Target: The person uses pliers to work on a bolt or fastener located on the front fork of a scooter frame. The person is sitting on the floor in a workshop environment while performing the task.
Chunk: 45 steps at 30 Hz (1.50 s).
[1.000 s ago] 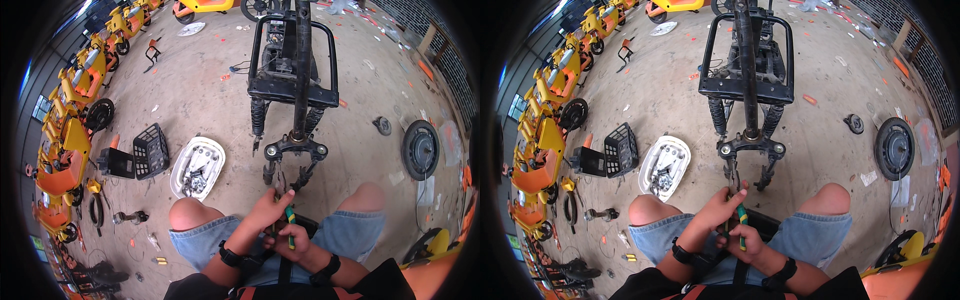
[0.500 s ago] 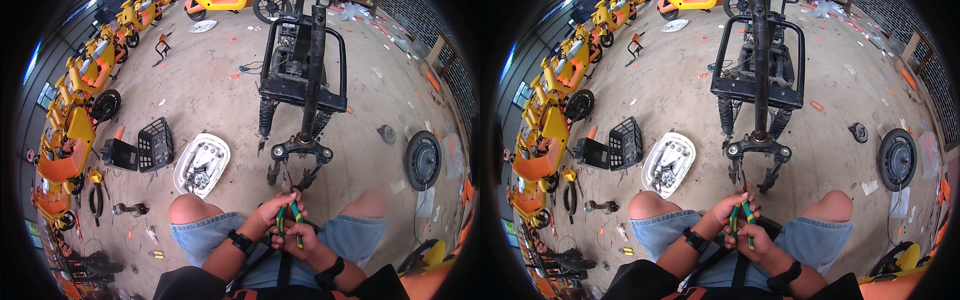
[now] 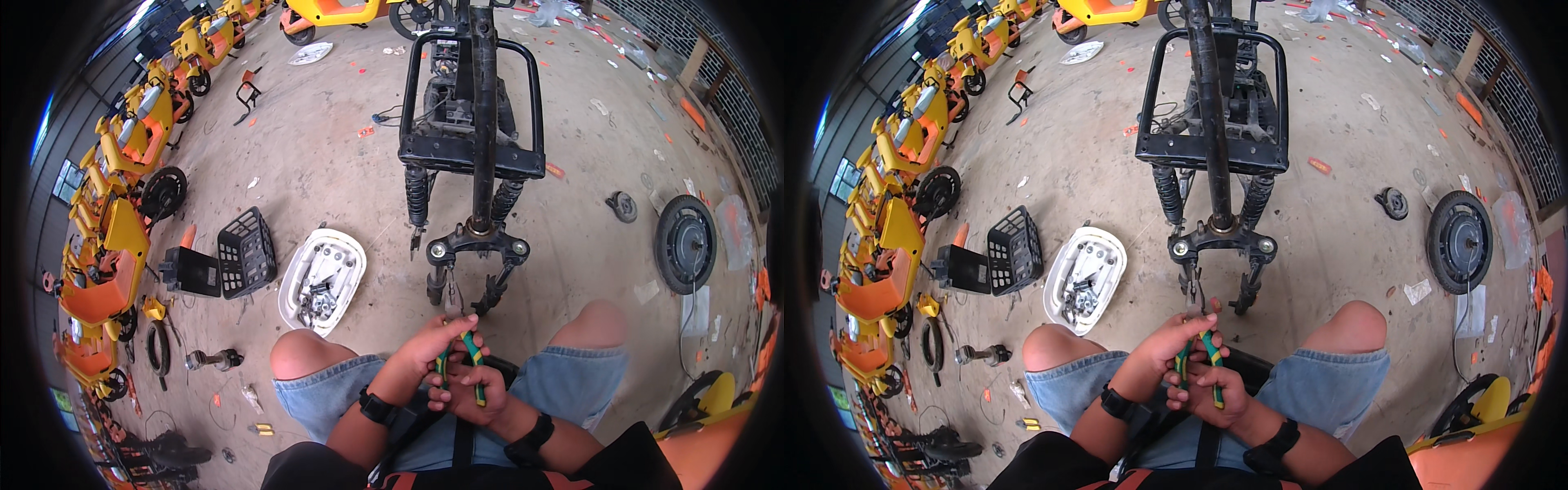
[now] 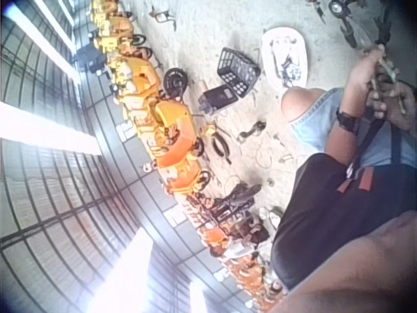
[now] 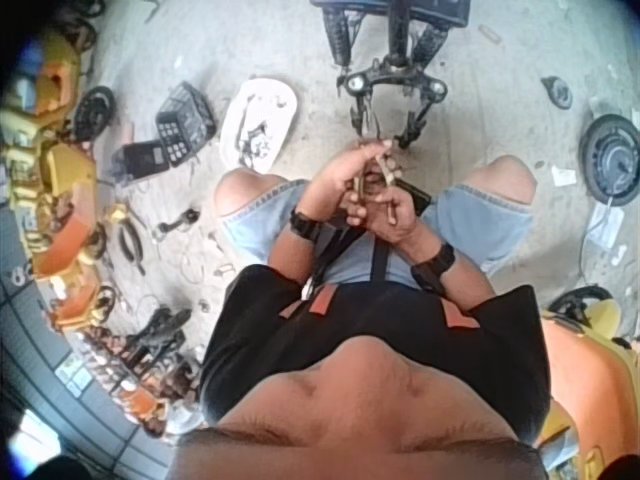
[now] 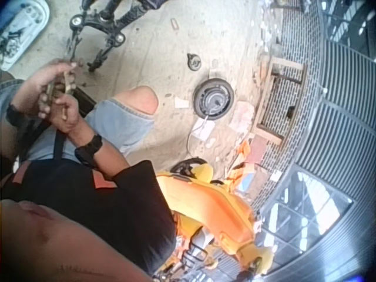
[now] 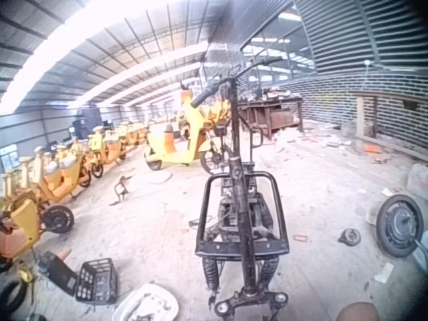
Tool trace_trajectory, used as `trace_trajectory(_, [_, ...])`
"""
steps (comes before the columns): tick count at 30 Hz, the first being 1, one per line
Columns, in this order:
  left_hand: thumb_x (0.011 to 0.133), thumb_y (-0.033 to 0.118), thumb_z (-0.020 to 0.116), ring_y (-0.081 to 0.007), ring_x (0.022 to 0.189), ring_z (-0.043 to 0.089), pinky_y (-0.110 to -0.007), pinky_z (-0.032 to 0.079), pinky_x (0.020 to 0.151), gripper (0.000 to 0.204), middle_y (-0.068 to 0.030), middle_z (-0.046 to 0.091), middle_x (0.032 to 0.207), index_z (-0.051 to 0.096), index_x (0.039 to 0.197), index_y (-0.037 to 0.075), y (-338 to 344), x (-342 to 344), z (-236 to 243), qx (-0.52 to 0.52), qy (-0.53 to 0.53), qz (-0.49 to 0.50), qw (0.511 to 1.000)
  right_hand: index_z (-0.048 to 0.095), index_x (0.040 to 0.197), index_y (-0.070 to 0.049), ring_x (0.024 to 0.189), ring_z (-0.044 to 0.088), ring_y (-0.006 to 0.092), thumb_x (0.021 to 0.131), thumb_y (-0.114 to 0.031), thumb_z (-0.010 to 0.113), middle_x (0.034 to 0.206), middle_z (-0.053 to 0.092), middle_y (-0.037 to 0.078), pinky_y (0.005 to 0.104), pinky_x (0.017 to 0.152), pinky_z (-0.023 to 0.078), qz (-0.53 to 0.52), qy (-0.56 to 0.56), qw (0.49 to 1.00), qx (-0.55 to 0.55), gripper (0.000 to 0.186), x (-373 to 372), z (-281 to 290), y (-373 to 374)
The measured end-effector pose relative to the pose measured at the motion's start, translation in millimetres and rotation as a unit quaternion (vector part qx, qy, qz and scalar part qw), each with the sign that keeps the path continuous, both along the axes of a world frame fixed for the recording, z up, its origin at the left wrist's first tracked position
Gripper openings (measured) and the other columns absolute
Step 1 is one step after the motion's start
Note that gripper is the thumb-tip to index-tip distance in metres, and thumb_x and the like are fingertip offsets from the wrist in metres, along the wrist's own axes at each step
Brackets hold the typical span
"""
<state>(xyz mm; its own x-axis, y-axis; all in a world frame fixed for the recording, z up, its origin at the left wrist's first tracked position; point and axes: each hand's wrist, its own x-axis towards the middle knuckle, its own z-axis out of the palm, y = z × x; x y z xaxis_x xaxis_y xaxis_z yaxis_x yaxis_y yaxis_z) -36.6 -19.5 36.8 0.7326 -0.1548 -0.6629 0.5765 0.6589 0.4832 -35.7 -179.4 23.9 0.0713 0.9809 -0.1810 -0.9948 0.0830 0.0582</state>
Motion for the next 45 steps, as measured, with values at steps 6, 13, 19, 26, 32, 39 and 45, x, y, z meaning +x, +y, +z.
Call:
trace_trajectory(6, [0.092, 0.035, 0.066, -0.0207, 0.086, 0.071, -0.021, 0.045, 0.054, 0.037, -0.007, 0.067, 0.091, 0.052, 0.104, 0.003, 4, 0, 7, 0.048, 0.006, -0.016, 0.999, 0.051, 0.122, -0.004, 0.084, 0.046, 0.0174, 0.075, -0.024, 0.05, 0.104, 0.047, 0.006, 0.0372, 0.083, 0.037, -0.015, 0.035, 0.999, 0.034, 0.051, -5, -1, 3])
trace_trajectory(13, [0.092, 0.034, 0.065, -0.0198, 0.085, 0.071, -0.02, 0.043, 0.053, 0.034, -0.0057, 0.067, 0.089, 0.053, 0.109, 0.007, 7, 0, 5, 0.039, 0.0, -0.031, 0.999, 0.051, 0.123, -0.004, 0.085, 0.047, 0.0177, 0.075, -0.025, 0.051, 0.103, 0.047, 0.005, 0.0377, 0.084, 0.038, -0.011, 0.033, 0.999, 0.042, 0.052, -5, 0, 4])
trace_trajectory(19, [0.094, 0.03, 0.063, -0.0211, 0.084, 0.071, -0.018, 0.04, 0.049, 0.029, -0.0048, 0.066, 0.086, 0.051, 0.116, 0.015, 5, 0, 0, 0.0, 0.0, -0.009, 1.0, 0.051, 0.123, -0.002, 0.086, 0.049, 0.0191, 0.077, -0.024, 0.05, 0.106, 0.05, 0.007, 0.0409, 0.086, 0.04, -0.007, 0.008, 1.0, 0.018, 0.051, -1, 2, 3])
trace_trajectory(26, [0.094, 0.03, 0.062, -0.0226, 0.084, 0.07, -0.02, 0.046, 0.052, 0.031, -0.0052, 0.064, 0.085, 0.051, 0.119, 0.016, 3, -1, -2, -0.032, 0.001, 0.014, 0.999, 0.051, 0.121, -0.002, 0.085, 0.049, 0.019, 0.08, -0.021, 0.049, 0.104, 0.052, 0.007, 0.0416, 0.085, 0.041, -0.001, -0.001, 1.0, -0.013, 0.045, 1, 7, 2])
trace_trajectory(32, [0.094, 0.03, 0.062, -0.0229, 0.083, 0.07, -0.021, 0.048, 0.053, 0.031, -0.0053, 0.064, 0.085, 0.051, 0.119, 0.015, 1, 0, -6, -0.054, 0.015, 0.02, 0.998, 0.052, 0.119, -0.002, 0.085, 0.049, 0.0189, 0.08, -0.022, 0.049, 0.104, 0.051, 0.007, 0.0414, 0.085, 0.041, 0.008, -0.013, 0.998, -0.053, 0.044, 3, 14, 1])
trace_trajectory(39, [0.094, 0.03, 0.062, -0.022, 0.082, 0.07, -0.021, 0.047, 0.052, 0.035, -0.005, 0.064, 0.085, 0.05, 0.124, 0.015, 2, 1, -3, -0.033, 0.013, 0.006, 0.999, 0.053, 0.118, -0.002, 0.086, 0.049, 0.0192, 0.081, -0.022, 0.049, 0.105, 0.052, 0.007, 0.0419, 0.086, 0.041, 0.008, -0.002, 0.999, -0.048, 0.043, 3, 14, 1])
trace_trajectory(45, [0.095, 0.03, 0.061, -0.0221, 0.083, 0.07, -0.02, 0.045, 0.051, 0.038, -0.0054, 0.064, 0.087, 0.049, 0.127, 0.015, 3, 1, -2, -0.031, -0.009, -0.001, 0.999, 0.053, 0.116, -0.002, 0.086, 0.049, 0.0198, 0.082, -0.02, 0.049, 0.105, 0.053, 0.007, 0.0419, 0.086, 0.042, 0.006, 0.003, 0.999, -0.037, 0.04, 4, 15, 1])
